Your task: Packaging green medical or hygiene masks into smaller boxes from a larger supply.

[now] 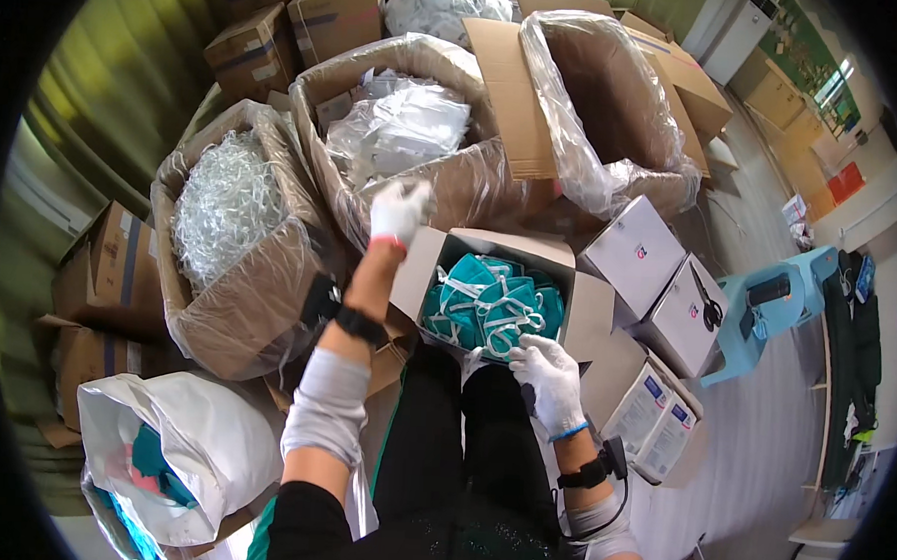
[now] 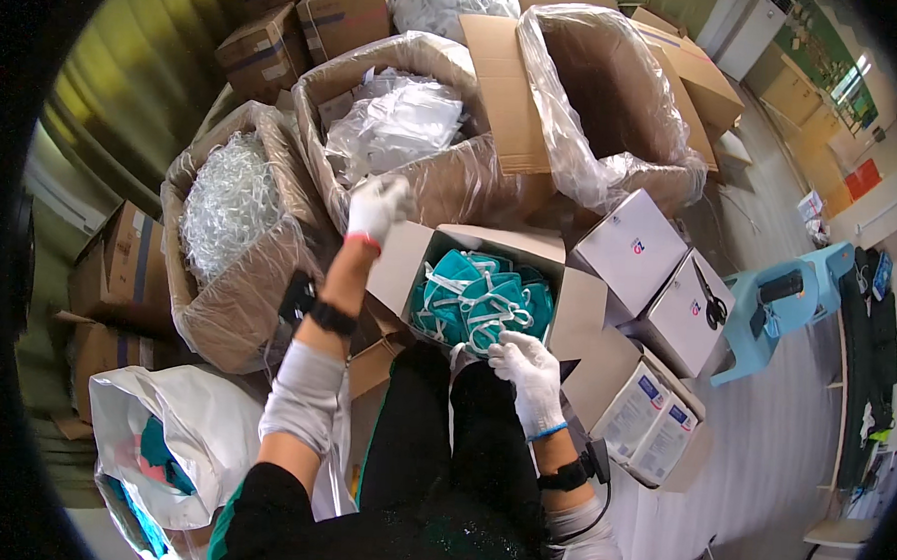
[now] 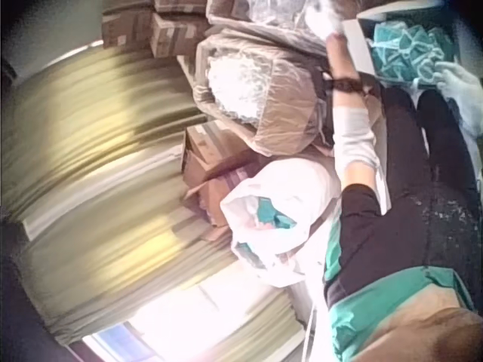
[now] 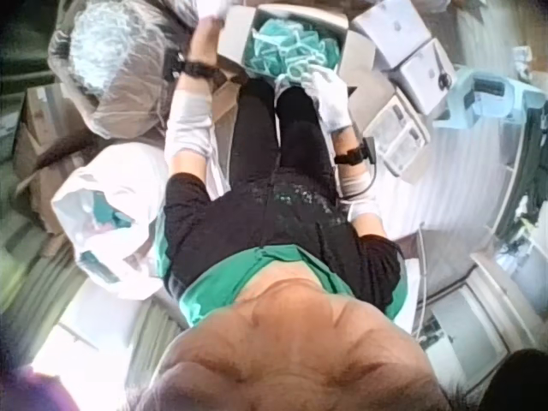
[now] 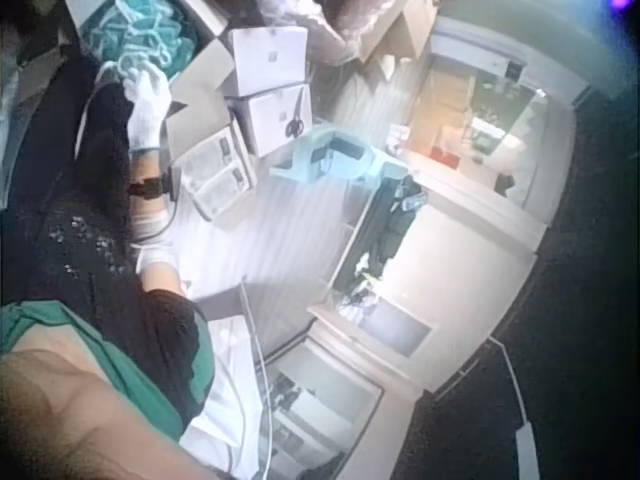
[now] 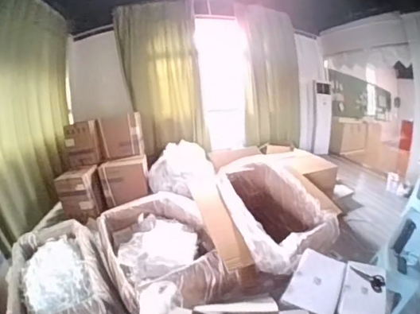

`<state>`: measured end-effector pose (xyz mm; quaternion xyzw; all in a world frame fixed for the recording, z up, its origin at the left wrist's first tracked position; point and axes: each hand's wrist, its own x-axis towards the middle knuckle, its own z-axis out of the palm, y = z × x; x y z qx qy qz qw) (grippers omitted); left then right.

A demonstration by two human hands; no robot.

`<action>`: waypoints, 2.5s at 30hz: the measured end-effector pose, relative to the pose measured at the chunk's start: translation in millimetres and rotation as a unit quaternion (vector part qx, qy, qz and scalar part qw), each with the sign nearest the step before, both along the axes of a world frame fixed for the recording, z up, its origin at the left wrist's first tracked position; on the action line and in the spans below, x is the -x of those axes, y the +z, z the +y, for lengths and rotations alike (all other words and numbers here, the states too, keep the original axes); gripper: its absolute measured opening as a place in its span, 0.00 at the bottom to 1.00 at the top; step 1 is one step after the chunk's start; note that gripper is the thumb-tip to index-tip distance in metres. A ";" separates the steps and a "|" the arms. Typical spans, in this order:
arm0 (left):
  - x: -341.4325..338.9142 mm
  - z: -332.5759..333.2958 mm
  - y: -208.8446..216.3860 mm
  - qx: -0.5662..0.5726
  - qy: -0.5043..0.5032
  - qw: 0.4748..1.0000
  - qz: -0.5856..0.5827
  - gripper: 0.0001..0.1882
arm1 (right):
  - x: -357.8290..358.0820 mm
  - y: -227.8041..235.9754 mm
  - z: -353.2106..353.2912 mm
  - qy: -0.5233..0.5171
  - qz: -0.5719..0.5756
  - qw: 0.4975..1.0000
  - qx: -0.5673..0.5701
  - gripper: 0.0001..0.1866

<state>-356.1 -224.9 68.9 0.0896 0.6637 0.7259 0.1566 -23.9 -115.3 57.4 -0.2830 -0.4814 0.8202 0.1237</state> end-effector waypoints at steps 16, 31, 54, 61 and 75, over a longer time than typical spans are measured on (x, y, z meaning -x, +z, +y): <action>-225.7 -49.7 -75.7 0.316 -0.185 0.814 0.451 0.04 | 4.4 -36.5 -5.3 0.147 -0.169 0.707 -0.671 0.05; -256.1 -43.3 -70.4 0.287 -0.162 0.851 0.409 0.08 | 67.7 -36.1 88.3 0.097 -0.234 0.808 -0.533 0.26; -229.3 -34.7 25.3 0.256 -0.109 0.849 0.449 0.22 | 22.3 67.4 35.3 0.094 0.139 0.453 -0.875 0.10; -235.7 -28.1 9.0 -0.070 -0.066 0.993 0.065 0.10 | 2.2 68.3 43.1 -0.099 0.073 0.867 -0.484 0.28; -237.8 -31.6 25.6 -0.120 -0.022 0.993 -0.001 0.12 | 7.5 49.8 68.9 -0.352 0.198 0.900 -0.164 0.08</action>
